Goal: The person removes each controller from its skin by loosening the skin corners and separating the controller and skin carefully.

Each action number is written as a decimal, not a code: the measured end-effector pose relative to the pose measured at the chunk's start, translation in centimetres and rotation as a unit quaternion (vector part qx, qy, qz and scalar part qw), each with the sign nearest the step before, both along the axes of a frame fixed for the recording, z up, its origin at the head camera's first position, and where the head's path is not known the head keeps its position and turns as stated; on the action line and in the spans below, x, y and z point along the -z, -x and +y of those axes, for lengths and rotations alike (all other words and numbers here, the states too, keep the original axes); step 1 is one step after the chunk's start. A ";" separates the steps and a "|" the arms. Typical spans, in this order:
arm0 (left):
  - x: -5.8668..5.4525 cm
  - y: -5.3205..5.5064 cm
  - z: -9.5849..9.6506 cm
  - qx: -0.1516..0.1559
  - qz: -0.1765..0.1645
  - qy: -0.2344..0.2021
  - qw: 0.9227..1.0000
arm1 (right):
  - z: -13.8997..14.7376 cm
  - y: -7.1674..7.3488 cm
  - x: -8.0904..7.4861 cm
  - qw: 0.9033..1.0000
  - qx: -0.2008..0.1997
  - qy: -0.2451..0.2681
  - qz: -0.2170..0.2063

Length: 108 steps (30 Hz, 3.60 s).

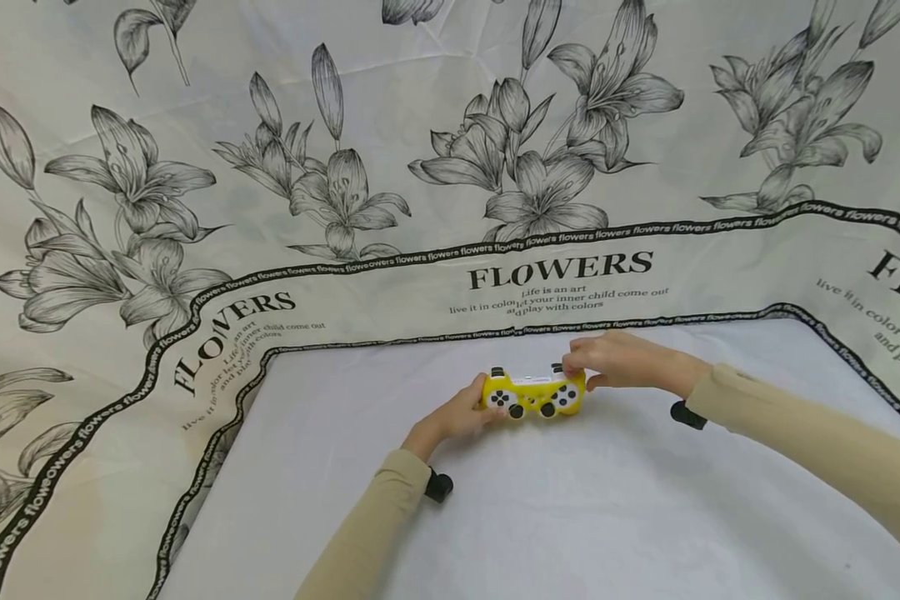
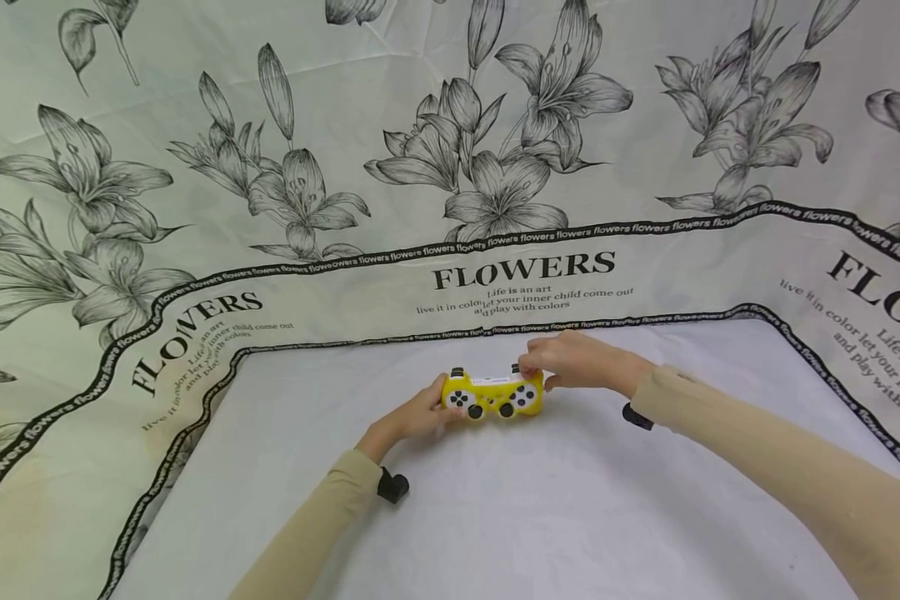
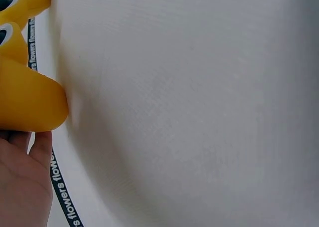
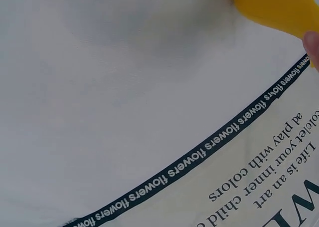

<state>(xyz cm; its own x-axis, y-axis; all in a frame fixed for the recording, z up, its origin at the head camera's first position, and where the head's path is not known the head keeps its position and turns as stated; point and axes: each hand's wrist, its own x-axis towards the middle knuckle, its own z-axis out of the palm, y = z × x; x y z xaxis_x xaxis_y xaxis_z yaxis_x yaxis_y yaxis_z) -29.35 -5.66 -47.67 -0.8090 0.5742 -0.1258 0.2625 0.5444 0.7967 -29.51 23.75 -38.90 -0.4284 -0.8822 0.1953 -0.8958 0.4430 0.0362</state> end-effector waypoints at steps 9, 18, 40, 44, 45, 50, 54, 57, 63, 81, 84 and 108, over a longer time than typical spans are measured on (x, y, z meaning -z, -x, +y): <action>-0.1 -0.5 0.0 -0.008 -0.002 -0.003 1.000 | 0.2 0.4 1.3 0.998 -0.034 0.051 0.034; -0.1 -0.2 -0.1 -0.002 0.006 0.001 1.000 | 0.4 0.5 1.4 0.997 -0.040 0.066 0.020; -0.8 -0.5 -0.1 0.011 0.005 0.015 1.000 | 0.1 -0.3 0.9 0.997 -0.073 0.011 0.033; -0.8 -0.3 -0.1 0.007 0.012 0.018 1.000 | 0.1 -0.5 0.8 0.997 -0.070 0.011 0.036; -0.8 -0.3 0.0 0.006 0.013 0.017 1.000 | 0.1 -0.5 0.8 0.997 -0.069 0.015 0.035; -0.7 -0.3 0.0 0.013 0.007 0.005 1.000 | 0.3 -0.8 1.1 0.997 -0.058 0.048 0.025; -0.6 -0.2 -0.1 0.014 0.008 0.002 1.000 | 0.4 -0.9 1.2 0.996 -0.053 0.071 0.018; -0.5 -0.2 -0.2 0.018 0.010 0.001 1.000 | 0.4 -1.1 1.2 0.995 -0.057 0.075 0.016; -0.6 0.0 -0.2 0.025 0.013 0.000 1.000 | 0.5 -1.4 1.5 0.994 -0.067 0.062 0.057; -0.1 -0.2 0.0 0.018 0.025 -0.004 1.000 | 0.5 -1.7 2.6 0.989 -0.074 0.110 0.063; 0.0 -0.2 0.1 0.019 0.018 -0.006 1.000 | 0.8 -1.7 2.8 0.989 -0.071 0.123 0.043; 0.4 -0.6 0.2 0.006 0.037 -0.016 0.999 | 2.0 -2.7 5.2 0.989 0.006 0.133 0.065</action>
